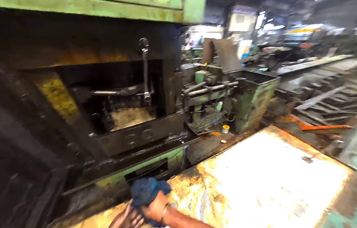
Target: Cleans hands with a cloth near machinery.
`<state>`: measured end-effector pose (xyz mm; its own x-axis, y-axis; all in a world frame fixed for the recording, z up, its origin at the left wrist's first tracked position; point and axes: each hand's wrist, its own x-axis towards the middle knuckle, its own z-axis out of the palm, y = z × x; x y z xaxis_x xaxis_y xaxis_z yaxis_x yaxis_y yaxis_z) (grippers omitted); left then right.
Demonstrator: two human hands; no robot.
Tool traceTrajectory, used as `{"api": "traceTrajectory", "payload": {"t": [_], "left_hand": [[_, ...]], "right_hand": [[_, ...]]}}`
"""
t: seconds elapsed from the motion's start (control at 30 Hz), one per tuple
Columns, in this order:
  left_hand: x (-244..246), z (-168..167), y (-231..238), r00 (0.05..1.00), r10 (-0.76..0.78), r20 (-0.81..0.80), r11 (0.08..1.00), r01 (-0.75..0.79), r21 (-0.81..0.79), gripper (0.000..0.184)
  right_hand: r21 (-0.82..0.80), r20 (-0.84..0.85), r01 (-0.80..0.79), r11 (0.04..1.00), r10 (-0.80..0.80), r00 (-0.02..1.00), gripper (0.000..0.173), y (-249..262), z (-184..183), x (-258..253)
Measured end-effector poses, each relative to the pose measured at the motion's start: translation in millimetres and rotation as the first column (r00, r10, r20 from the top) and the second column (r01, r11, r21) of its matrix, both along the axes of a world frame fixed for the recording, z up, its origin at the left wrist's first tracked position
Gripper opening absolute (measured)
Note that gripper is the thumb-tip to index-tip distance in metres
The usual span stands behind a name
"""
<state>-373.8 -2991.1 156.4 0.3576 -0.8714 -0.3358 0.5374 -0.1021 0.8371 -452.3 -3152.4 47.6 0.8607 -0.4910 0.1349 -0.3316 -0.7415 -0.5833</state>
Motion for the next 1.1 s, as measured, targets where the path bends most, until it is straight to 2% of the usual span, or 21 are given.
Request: {"api": "traceTrajectory", "payload": {"t": [0.03, 0.07, 0.13, 0.2, 0.3, 0.4, 0.5, 0.8, 0.93, 1.1], "left_hand": [[9.8, -16.6, 7.0, 0.999, -0.036, -0.025, 0.999, 0.035, -0.033, 0.054], [12.2, -15.7, 12.1, 0.997, -0.033, -0.068, 0.999, 0.032, -0.021, 0.062], [25.7, -29.4, 25.8, 0.967, -0.047, -0.251, 0.981, -0.003, -0.195, 0.086], [34.7, -33.6, 34.6, 0.939, -0.035, -0.343, 0.930, -0.096, -0.355, 0.103], [34.6, -35.7, 37.6, 0.890, 0.036, -0.455, 0.879, -0.245, -0.409, 0.115], [30.1, -43.2, 33.7, 0.856, 0.067, -0.512, 0.867, -0.304, -0.395, 0.120], [27.1, -44.8, 29.3, 0.873, 0.077, -0.482, 0.888, -0.280, -0.365, 0.119], [23.8, -49.3, 29.2, 0.882, 0.061, -0.467, 0.914, -0.237, -0.329, 0.118], [21.4, -49.0, 31.6, 0.896, 0.034, -0.443, 0.907, -0.213, -0.363, 0.116], [23.1, -48.8, 33.6, 0.943, 0.027, -0.331, 0.914, -0.158, -0.374, 0.110]], "right_hand": [[-0.057, -0.010, 0.000, 0.998, 0.000, 1.000, 0.046, -5.9, 1.0, -6.0], [-0.030, -0.008, 0.044, 0.999, -0.044, 0.999, 0.045, -11.5, 5.3, -11.4], [0.176, 0.079, 0.188, 0.966, -0.204, 0.976, 0.043, -25.7, 7.4, -14.2], [0.458, 0.087, 0.223, 0.861, -0.293, 0.952, 0.051, -41.3, 13.1, -13.6], [0.671, 0.221, 0.082, 0.737, -0.304, 0.927, 0.055, -42.6, 9.4, -19.3], [0.791, 0.310, -0.069, 0.608, -0.302, 0.902, 0.060, -28.2, 11.3, -20.3], [0.775, 0.329, -0.123, 0.620, -0.228, 0.916, 0.068, -18.9, 17.8, -18.1], [0.471, 0.212, -0.156, 0.868, 0.061, 0.975, 0.072, -5.2, 34.6, -5.6], [0.377, 0.189, -0.210, 0.902, 0.147, 0.971, 0.076, -4.3, 39.0, -2.9], [0.357, 0.228, -0.224, 0.907, 0.147, 0.962, 0.076, -2.4, 42.7, 0.2]]}}
